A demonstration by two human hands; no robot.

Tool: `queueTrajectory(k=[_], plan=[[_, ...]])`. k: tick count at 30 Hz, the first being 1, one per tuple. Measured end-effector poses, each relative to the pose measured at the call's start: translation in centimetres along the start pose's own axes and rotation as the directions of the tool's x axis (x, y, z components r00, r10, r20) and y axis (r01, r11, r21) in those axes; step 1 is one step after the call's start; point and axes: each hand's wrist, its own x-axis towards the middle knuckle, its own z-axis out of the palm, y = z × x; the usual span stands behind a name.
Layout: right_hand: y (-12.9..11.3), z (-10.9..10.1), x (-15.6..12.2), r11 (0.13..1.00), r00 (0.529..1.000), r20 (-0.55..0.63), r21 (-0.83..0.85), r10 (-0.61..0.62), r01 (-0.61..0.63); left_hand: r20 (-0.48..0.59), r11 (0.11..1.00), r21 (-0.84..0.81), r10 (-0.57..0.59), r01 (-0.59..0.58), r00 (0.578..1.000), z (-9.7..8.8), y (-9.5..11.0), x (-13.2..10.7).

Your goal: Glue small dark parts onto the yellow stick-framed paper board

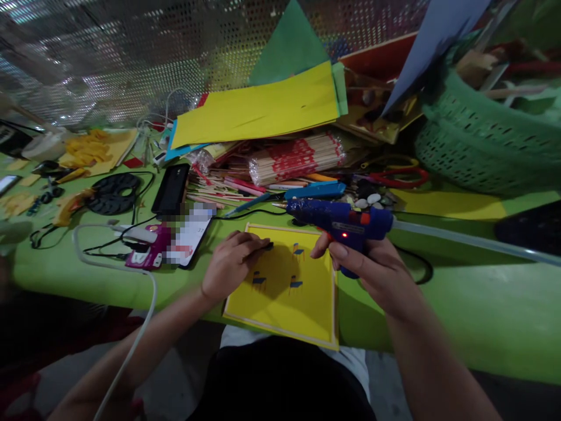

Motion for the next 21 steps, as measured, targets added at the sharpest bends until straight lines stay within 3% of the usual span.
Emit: queueTrajectory(k=[21], plan=[[-0.21, 0.02, -0.07, 1.0, 1.0, 0.013, -0.005, 0.023, -0.023, 0.111, 1.0, -0.014, -0.01, 0.012, 0.994, 0.25, -0.5, -0.27]])
